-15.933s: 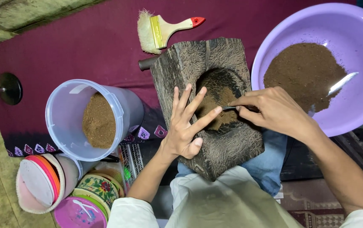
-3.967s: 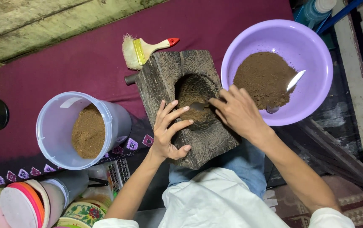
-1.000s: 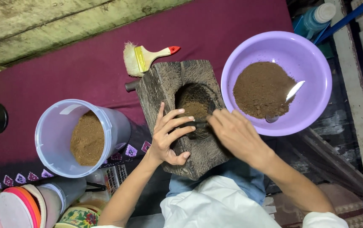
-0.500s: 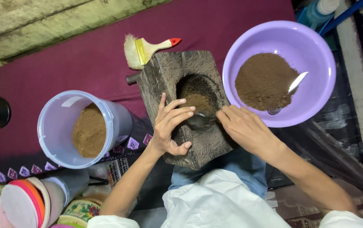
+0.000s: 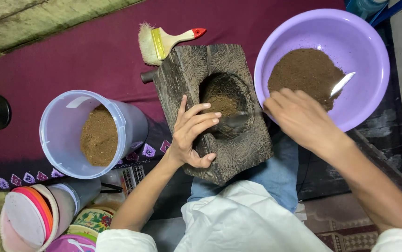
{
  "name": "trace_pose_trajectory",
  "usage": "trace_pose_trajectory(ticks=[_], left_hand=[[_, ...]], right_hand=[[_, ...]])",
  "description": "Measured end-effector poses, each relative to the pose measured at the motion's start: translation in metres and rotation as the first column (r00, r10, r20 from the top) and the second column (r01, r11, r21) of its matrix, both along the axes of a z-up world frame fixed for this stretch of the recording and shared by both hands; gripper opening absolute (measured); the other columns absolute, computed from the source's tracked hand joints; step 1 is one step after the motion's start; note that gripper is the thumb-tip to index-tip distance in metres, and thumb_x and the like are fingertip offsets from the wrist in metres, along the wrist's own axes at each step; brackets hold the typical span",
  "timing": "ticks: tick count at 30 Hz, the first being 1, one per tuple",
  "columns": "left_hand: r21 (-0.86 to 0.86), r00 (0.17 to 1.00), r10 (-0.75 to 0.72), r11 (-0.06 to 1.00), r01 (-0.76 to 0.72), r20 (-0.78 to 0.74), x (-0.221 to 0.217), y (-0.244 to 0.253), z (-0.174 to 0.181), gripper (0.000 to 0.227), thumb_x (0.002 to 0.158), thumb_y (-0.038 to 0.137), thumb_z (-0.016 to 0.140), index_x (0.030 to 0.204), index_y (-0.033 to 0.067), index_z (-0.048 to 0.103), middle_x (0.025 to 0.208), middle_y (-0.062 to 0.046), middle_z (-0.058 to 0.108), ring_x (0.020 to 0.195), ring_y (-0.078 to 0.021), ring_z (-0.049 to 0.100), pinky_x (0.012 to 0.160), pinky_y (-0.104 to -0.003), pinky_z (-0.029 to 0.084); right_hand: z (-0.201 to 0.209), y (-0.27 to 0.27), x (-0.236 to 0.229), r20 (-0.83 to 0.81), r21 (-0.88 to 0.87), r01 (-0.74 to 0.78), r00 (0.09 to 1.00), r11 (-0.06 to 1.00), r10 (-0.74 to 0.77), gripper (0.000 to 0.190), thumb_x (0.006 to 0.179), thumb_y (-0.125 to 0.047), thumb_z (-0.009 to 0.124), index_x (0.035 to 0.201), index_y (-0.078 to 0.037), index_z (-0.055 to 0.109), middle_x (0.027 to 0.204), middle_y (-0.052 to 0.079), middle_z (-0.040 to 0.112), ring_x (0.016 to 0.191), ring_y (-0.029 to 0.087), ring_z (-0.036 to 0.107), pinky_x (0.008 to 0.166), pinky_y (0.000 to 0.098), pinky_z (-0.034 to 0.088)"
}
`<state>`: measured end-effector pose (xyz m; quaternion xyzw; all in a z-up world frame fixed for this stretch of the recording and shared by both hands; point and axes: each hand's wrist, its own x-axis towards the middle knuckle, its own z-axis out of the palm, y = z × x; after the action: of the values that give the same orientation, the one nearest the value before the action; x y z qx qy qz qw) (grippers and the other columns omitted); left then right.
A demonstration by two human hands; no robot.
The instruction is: The person is using a metal spoon to scrape fine brown powder from the interior of a wooden mortar and transferring it into a purple plastic bowl.
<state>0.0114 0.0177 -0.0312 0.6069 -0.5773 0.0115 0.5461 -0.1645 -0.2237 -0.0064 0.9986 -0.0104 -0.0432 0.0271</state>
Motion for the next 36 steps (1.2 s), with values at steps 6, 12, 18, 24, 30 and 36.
trace_pose_trajectory(ticks=[6, 12, 18, 24, 30, 36], left_hand=[[-0.012, 1.000, 0.009, 1.000, -0.009, 0.005, 0.000, -0.001, 0.001, 0.062, 0.088, 0.059, 0.060, 0.122, 0.0088, 0.071, 0.121, -0.010, 0.075, 0.126, -0.0356, 0.063, 0.125, -0.065, 0.014], [-0.015, 1.000, 0.002, 1.000, -0.002, -0.001, 0.002, -0.001, -0.002, 0.062, 0.088, 0.060, 0.059, 0.122, 0.0090, 0.072, 0.120, -0.010, 0.076, 0.125, -0.0343, 0.064, 0.125, -0.064, 0.014], [-0.010, 1.000, 0.007, 1.000, -0.007, 0.009, 0.001, -0.001, -0.001, 0.063, 0.088, 0.060, 0.060, 0.120, 0.0080, 0.073, 0.120, -0.010, 0.076, 0.125, -0.0345, 0.064, 0.125, -0.064, 0.014], [-0.015, 1.000, 0.017, 1.000, -0.017, -0.004, 0.000, -0.003, -0.001, 0.061, 0.088, 0.060, 0.059, 0.118, 0.0086, 0.074, 0.119, -0.009, 0.076, 0.124, -0.0345, 0.064, 0.125, -0.063, 0.014], [-0.008, 0.999, 0.041, 0.999, -0.041, 0.011, -0.003, -0.003, 0.002, 0.063, 0.087, 0.061, 0.059, 0.118, 0.0086, 0.075, 0.119, -0.010, 0.076, 0.124, -0.0352, 0.064, 0.124, -0.066, 0.015], [-0.005, 0.999, 0.037, 0.999, -0.037, 0.009, -0.005, -0.003, 0.006, 0.062, 0.088, 0.061, 0.057, 0.119, 0.0093, 0.074, 0.120, -0.009, 0.075, 0.125, -0.0351, 0.063, 0.124, -0.065, 0.016]], right_hand=[[-0.008, -0.013, 0.034, 0.085, -0.029, -0.074, 0.993, 0.997, 0.077, 0.008, 0.094, -0.019, 0.059, 0.102, -0.018, 0.058, 0.096, -0.001, 0.059, 0.098, 0.019, 0.056, 0.078, 0.0310, 0.043], [0.039, -0.014, 0.000, -0.039, 0.004, -0.034, 0.999, 0.999, 0.034, 0.005, 0.095, -0.020, 0.057, 0.099, -0.020, 0.060, 0.092, -0.002, 0.060, 0.095, 0.019, 0.056, 0.077, 0.0319, 0.043], [-0.027, -0.009, 0.044, 0.102, -0.031, -0.118, 0.987, 0.992, 0.121, 0.015, 0.091, -0.017, 0.059, 0.106, -0.020, 0.057, 0.100, -0.003, 0.060, 0.099, 0.018, 0.055, 0.080, 0.0303, 0.042], [0.025, 0.010, -0.009, 0.065, 0.037, -0.092, 0.994, 0.995, 0.089, 0.008, 0.088, -0.016, 0.061, 0.095, -0.020, 0.060, 0.089, -0.001, 0.060, 0.090, 0.021, 0.057, 0.073, 0.0342, 0.043], [-0.026, 0.012, 0.020, 0.188, 0.021, -0.084, 0.979, 0.996, 0.079, 0.008, 0.093, -0.015, 0.060, 0.100, -0.019, 0.062, 0.092, -0.001, 0.058, 0.090, 0.020, 0.055, 0.072, 0.0322, 0.041], [0.018, 0.026, -0.010, 0.134, 0.013, -0.065, 0.989, 0.998, 0.063, 0.015, 0.090, -0.015, 0.062, 0.104, -0.021, 0.065, 0.094, 0.001, 0.061, 0.091, 0.022, 0.056, 0.073, 0.0344, 0.043]])
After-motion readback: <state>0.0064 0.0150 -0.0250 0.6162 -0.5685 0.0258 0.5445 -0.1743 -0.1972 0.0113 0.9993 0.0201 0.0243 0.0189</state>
